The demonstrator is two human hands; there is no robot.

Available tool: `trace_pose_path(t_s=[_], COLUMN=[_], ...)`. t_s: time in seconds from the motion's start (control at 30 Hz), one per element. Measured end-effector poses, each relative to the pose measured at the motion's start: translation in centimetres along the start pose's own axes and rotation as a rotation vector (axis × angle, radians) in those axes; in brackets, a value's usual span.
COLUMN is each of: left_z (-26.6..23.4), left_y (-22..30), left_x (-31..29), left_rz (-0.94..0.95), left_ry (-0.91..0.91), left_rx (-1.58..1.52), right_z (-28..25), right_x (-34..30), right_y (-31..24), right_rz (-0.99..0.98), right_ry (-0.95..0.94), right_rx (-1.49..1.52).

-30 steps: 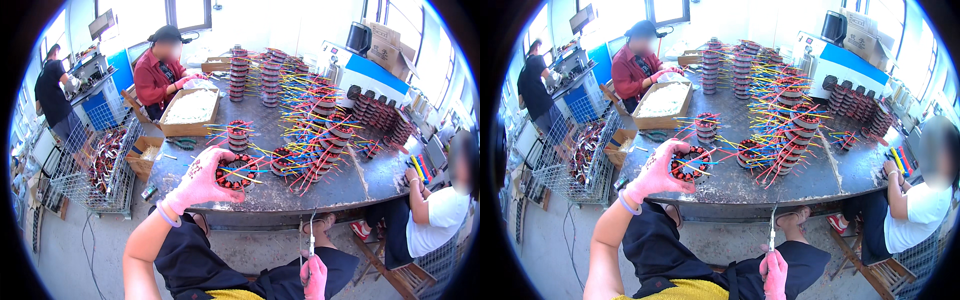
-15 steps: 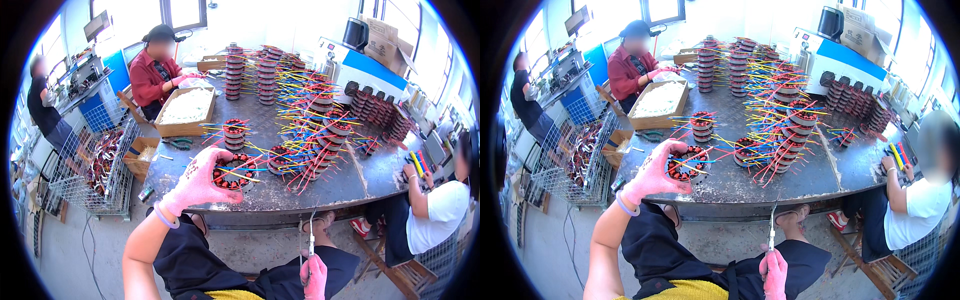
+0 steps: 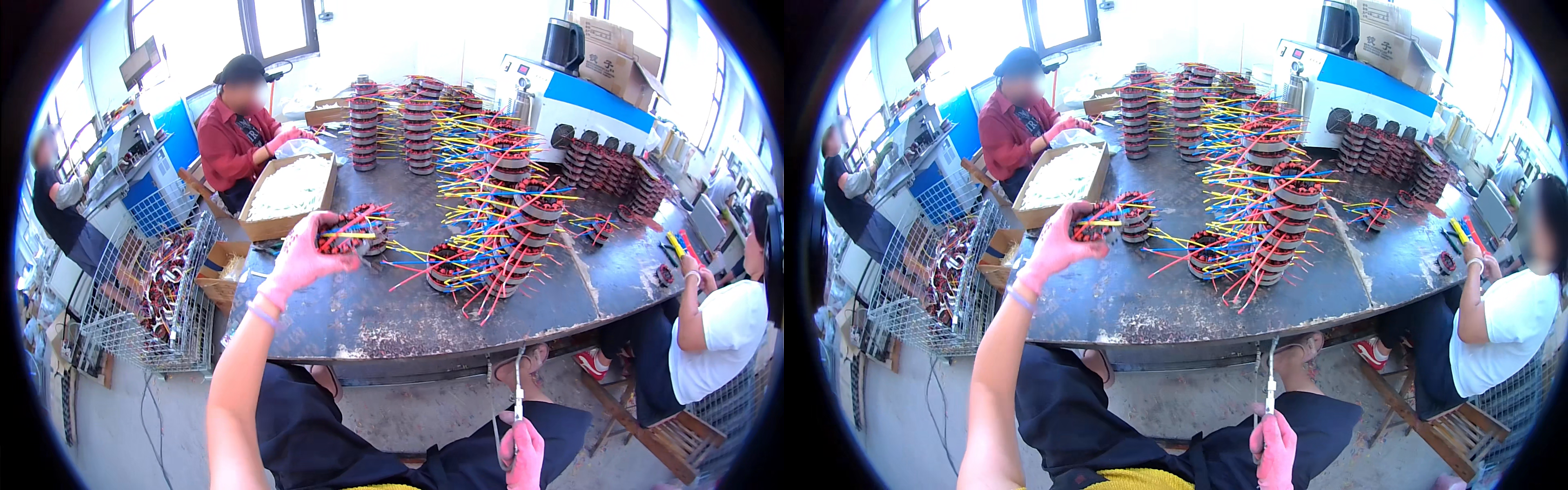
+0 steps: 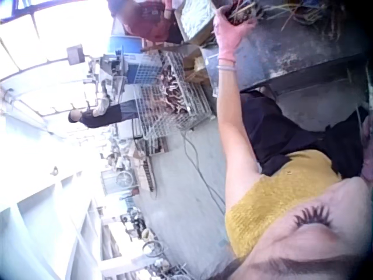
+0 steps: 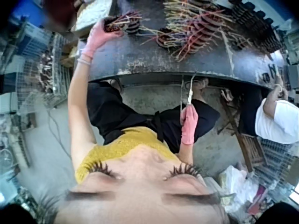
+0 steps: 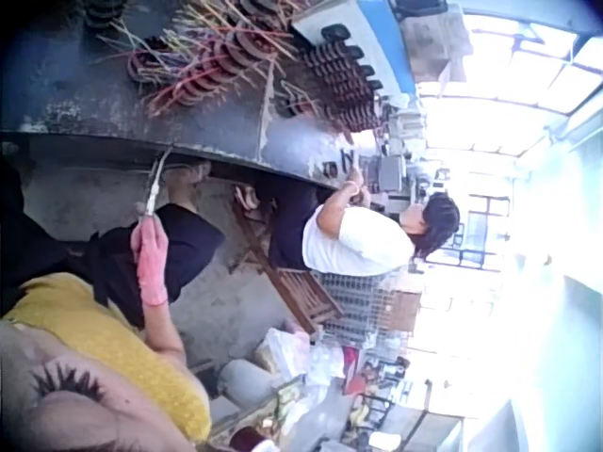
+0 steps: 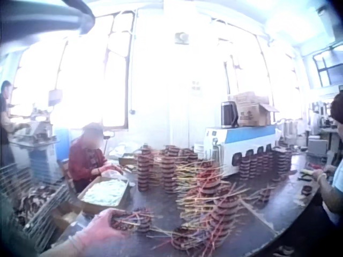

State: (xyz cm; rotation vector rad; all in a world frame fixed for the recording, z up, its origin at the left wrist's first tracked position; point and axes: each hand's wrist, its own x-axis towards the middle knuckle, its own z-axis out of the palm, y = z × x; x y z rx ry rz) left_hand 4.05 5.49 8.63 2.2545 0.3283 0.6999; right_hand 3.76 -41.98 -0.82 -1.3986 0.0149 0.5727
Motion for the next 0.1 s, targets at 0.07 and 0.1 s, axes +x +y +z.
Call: trace_pose_path(t_s=[0.07,0.1], left_z=[0.3,0.2], left_y=[-1.6,-3.1], left_x=[3.0,4.2], left_rz=[-0.083,-0.073], left_ry=[0.010,-0.016], left_rx=[-0.132,0.002], right_z=[-0.4,-1.0], right_x=[0.6,0.5], right_y=[-0.1,0.5], right_rz=[-0.047,0.001], right_ry=[0.006,0.047], right_rx=[-0.032,-0.006])
